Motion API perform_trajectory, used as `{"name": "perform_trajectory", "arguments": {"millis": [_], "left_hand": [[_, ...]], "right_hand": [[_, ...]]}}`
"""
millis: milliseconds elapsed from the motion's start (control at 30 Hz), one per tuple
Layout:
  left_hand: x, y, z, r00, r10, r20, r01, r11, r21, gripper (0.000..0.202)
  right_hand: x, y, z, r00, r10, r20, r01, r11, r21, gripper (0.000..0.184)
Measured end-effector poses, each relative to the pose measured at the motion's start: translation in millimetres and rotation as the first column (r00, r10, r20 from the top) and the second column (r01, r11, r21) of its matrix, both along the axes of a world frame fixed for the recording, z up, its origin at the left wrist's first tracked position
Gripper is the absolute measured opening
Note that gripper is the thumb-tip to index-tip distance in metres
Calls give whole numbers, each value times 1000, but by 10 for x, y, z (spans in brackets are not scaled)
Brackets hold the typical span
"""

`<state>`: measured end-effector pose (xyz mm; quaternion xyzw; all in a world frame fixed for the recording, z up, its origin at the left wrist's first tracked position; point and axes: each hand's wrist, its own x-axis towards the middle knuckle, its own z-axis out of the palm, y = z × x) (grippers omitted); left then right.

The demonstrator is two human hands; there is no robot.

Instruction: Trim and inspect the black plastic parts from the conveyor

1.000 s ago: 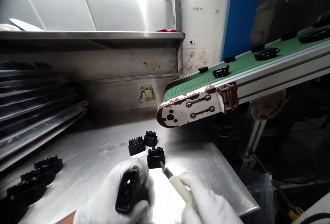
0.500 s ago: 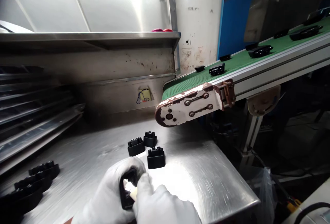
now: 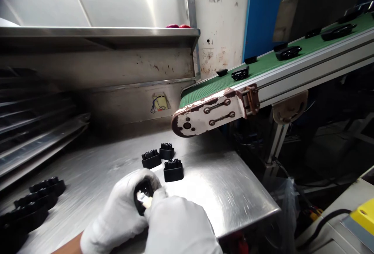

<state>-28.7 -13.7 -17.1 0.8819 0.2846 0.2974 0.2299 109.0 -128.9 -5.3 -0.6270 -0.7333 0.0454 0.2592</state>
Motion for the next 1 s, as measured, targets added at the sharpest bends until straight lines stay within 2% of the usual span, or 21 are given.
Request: {"name": "perform_trajectory", "arguments": {"millis": [133, 300, 467, 733, 900, 1000], "left_hand": [[5, 22, -11, 996, 83, -33, -81, 995, 55, 14], [41, 47, -22, 975, 205, -85, -188, 966, 178, 15], [59, 75, -38, 954, 266, -138, -236, 951, 197, 14], [91, 66, 22, 920, 346, -181, -307, 928, 212, 7], [100, 104, 45, 886, 416, -207, -371, 901, 224, 1], [107, 127, 19, 887, 426, -179, -380, 893, 240, 10]], "right_hand": [[19, 64, -5, 999, 18, -39, -19, 1000, -14, 31], [-79, 315, -66, 991, -85, -106, 74, 992, -104, 28], [-115, 331, 31, 976, -136, -173, 116, 986, -120, 39], [-131, 332, 148, 961, -193, -197, 164, 974, -154, 28], [-164, 427, 184, 961, -196, -196, 154, 965, -212, 30], [-152, 472, 219, 957, -226, -182, 172, 947, -271, 35]]}}
